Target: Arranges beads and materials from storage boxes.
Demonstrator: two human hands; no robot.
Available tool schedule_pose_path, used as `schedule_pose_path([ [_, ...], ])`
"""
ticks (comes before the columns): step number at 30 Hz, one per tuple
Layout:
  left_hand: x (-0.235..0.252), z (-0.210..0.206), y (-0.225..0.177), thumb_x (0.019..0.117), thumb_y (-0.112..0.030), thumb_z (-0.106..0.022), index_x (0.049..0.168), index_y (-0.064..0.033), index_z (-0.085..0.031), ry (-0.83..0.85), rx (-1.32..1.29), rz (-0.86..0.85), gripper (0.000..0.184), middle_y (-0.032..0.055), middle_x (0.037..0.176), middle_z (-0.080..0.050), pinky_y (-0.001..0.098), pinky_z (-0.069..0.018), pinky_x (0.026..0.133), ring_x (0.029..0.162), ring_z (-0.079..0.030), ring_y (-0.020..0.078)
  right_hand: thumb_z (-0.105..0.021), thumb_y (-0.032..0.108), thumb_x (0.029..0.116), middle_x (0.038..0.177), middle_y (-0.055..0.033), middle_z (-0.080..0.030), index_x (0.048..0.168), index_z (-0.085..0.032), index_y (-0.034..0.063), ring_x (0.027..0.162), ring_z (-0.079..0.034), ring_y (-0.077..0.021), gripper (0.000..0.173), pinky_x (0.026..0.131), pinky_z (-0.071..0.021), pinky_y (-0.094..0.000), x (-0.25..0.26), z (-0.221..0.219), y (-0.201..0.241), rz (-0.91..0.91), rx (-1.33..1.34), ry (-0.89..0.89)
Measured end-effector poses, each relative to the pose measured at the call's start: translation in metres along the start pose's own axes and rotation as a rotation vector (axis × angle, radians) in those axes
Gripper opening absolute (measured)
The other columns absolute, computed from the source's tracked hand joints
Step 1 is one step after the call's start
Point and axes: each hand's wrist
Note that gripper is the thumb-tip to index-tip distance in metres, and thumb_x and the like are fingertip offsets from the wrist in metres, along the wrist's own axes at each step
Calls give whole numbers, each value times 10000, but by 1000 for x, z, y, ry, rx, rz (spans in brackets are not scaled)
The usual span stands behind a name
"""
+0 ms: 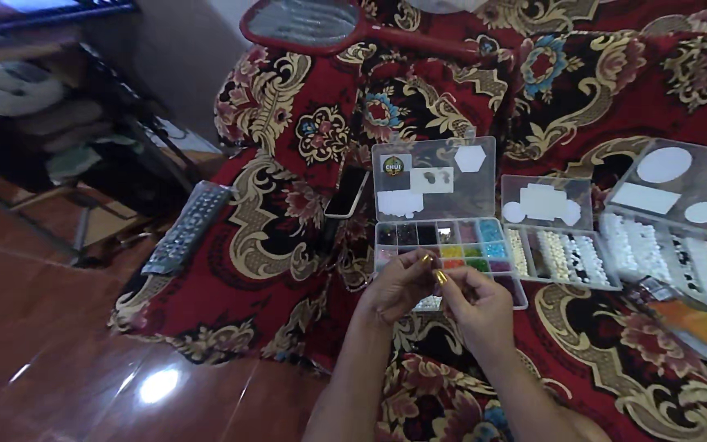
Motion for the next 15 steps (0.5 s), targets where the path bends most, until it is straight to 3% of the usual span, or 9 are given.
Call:
schedule_pose_path([
  [15, 0, 8, 3, 977, -165, -638, 919, -157, -713, 84, -11, 1, 96, 4, 902, -751, 276, -597, 817, 821, -723, 96, -652, 104, 906, 694, 51, -681, 906, -740, 32, 550, -608, 25, 113, 511, -530, -138, -2, -1, -1, -13, -33, 6],
])
Point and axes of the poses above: each hand's wrist, its own x-axis towards the middle knuckle, its own z-axis out of the back of the hand, y = z × x
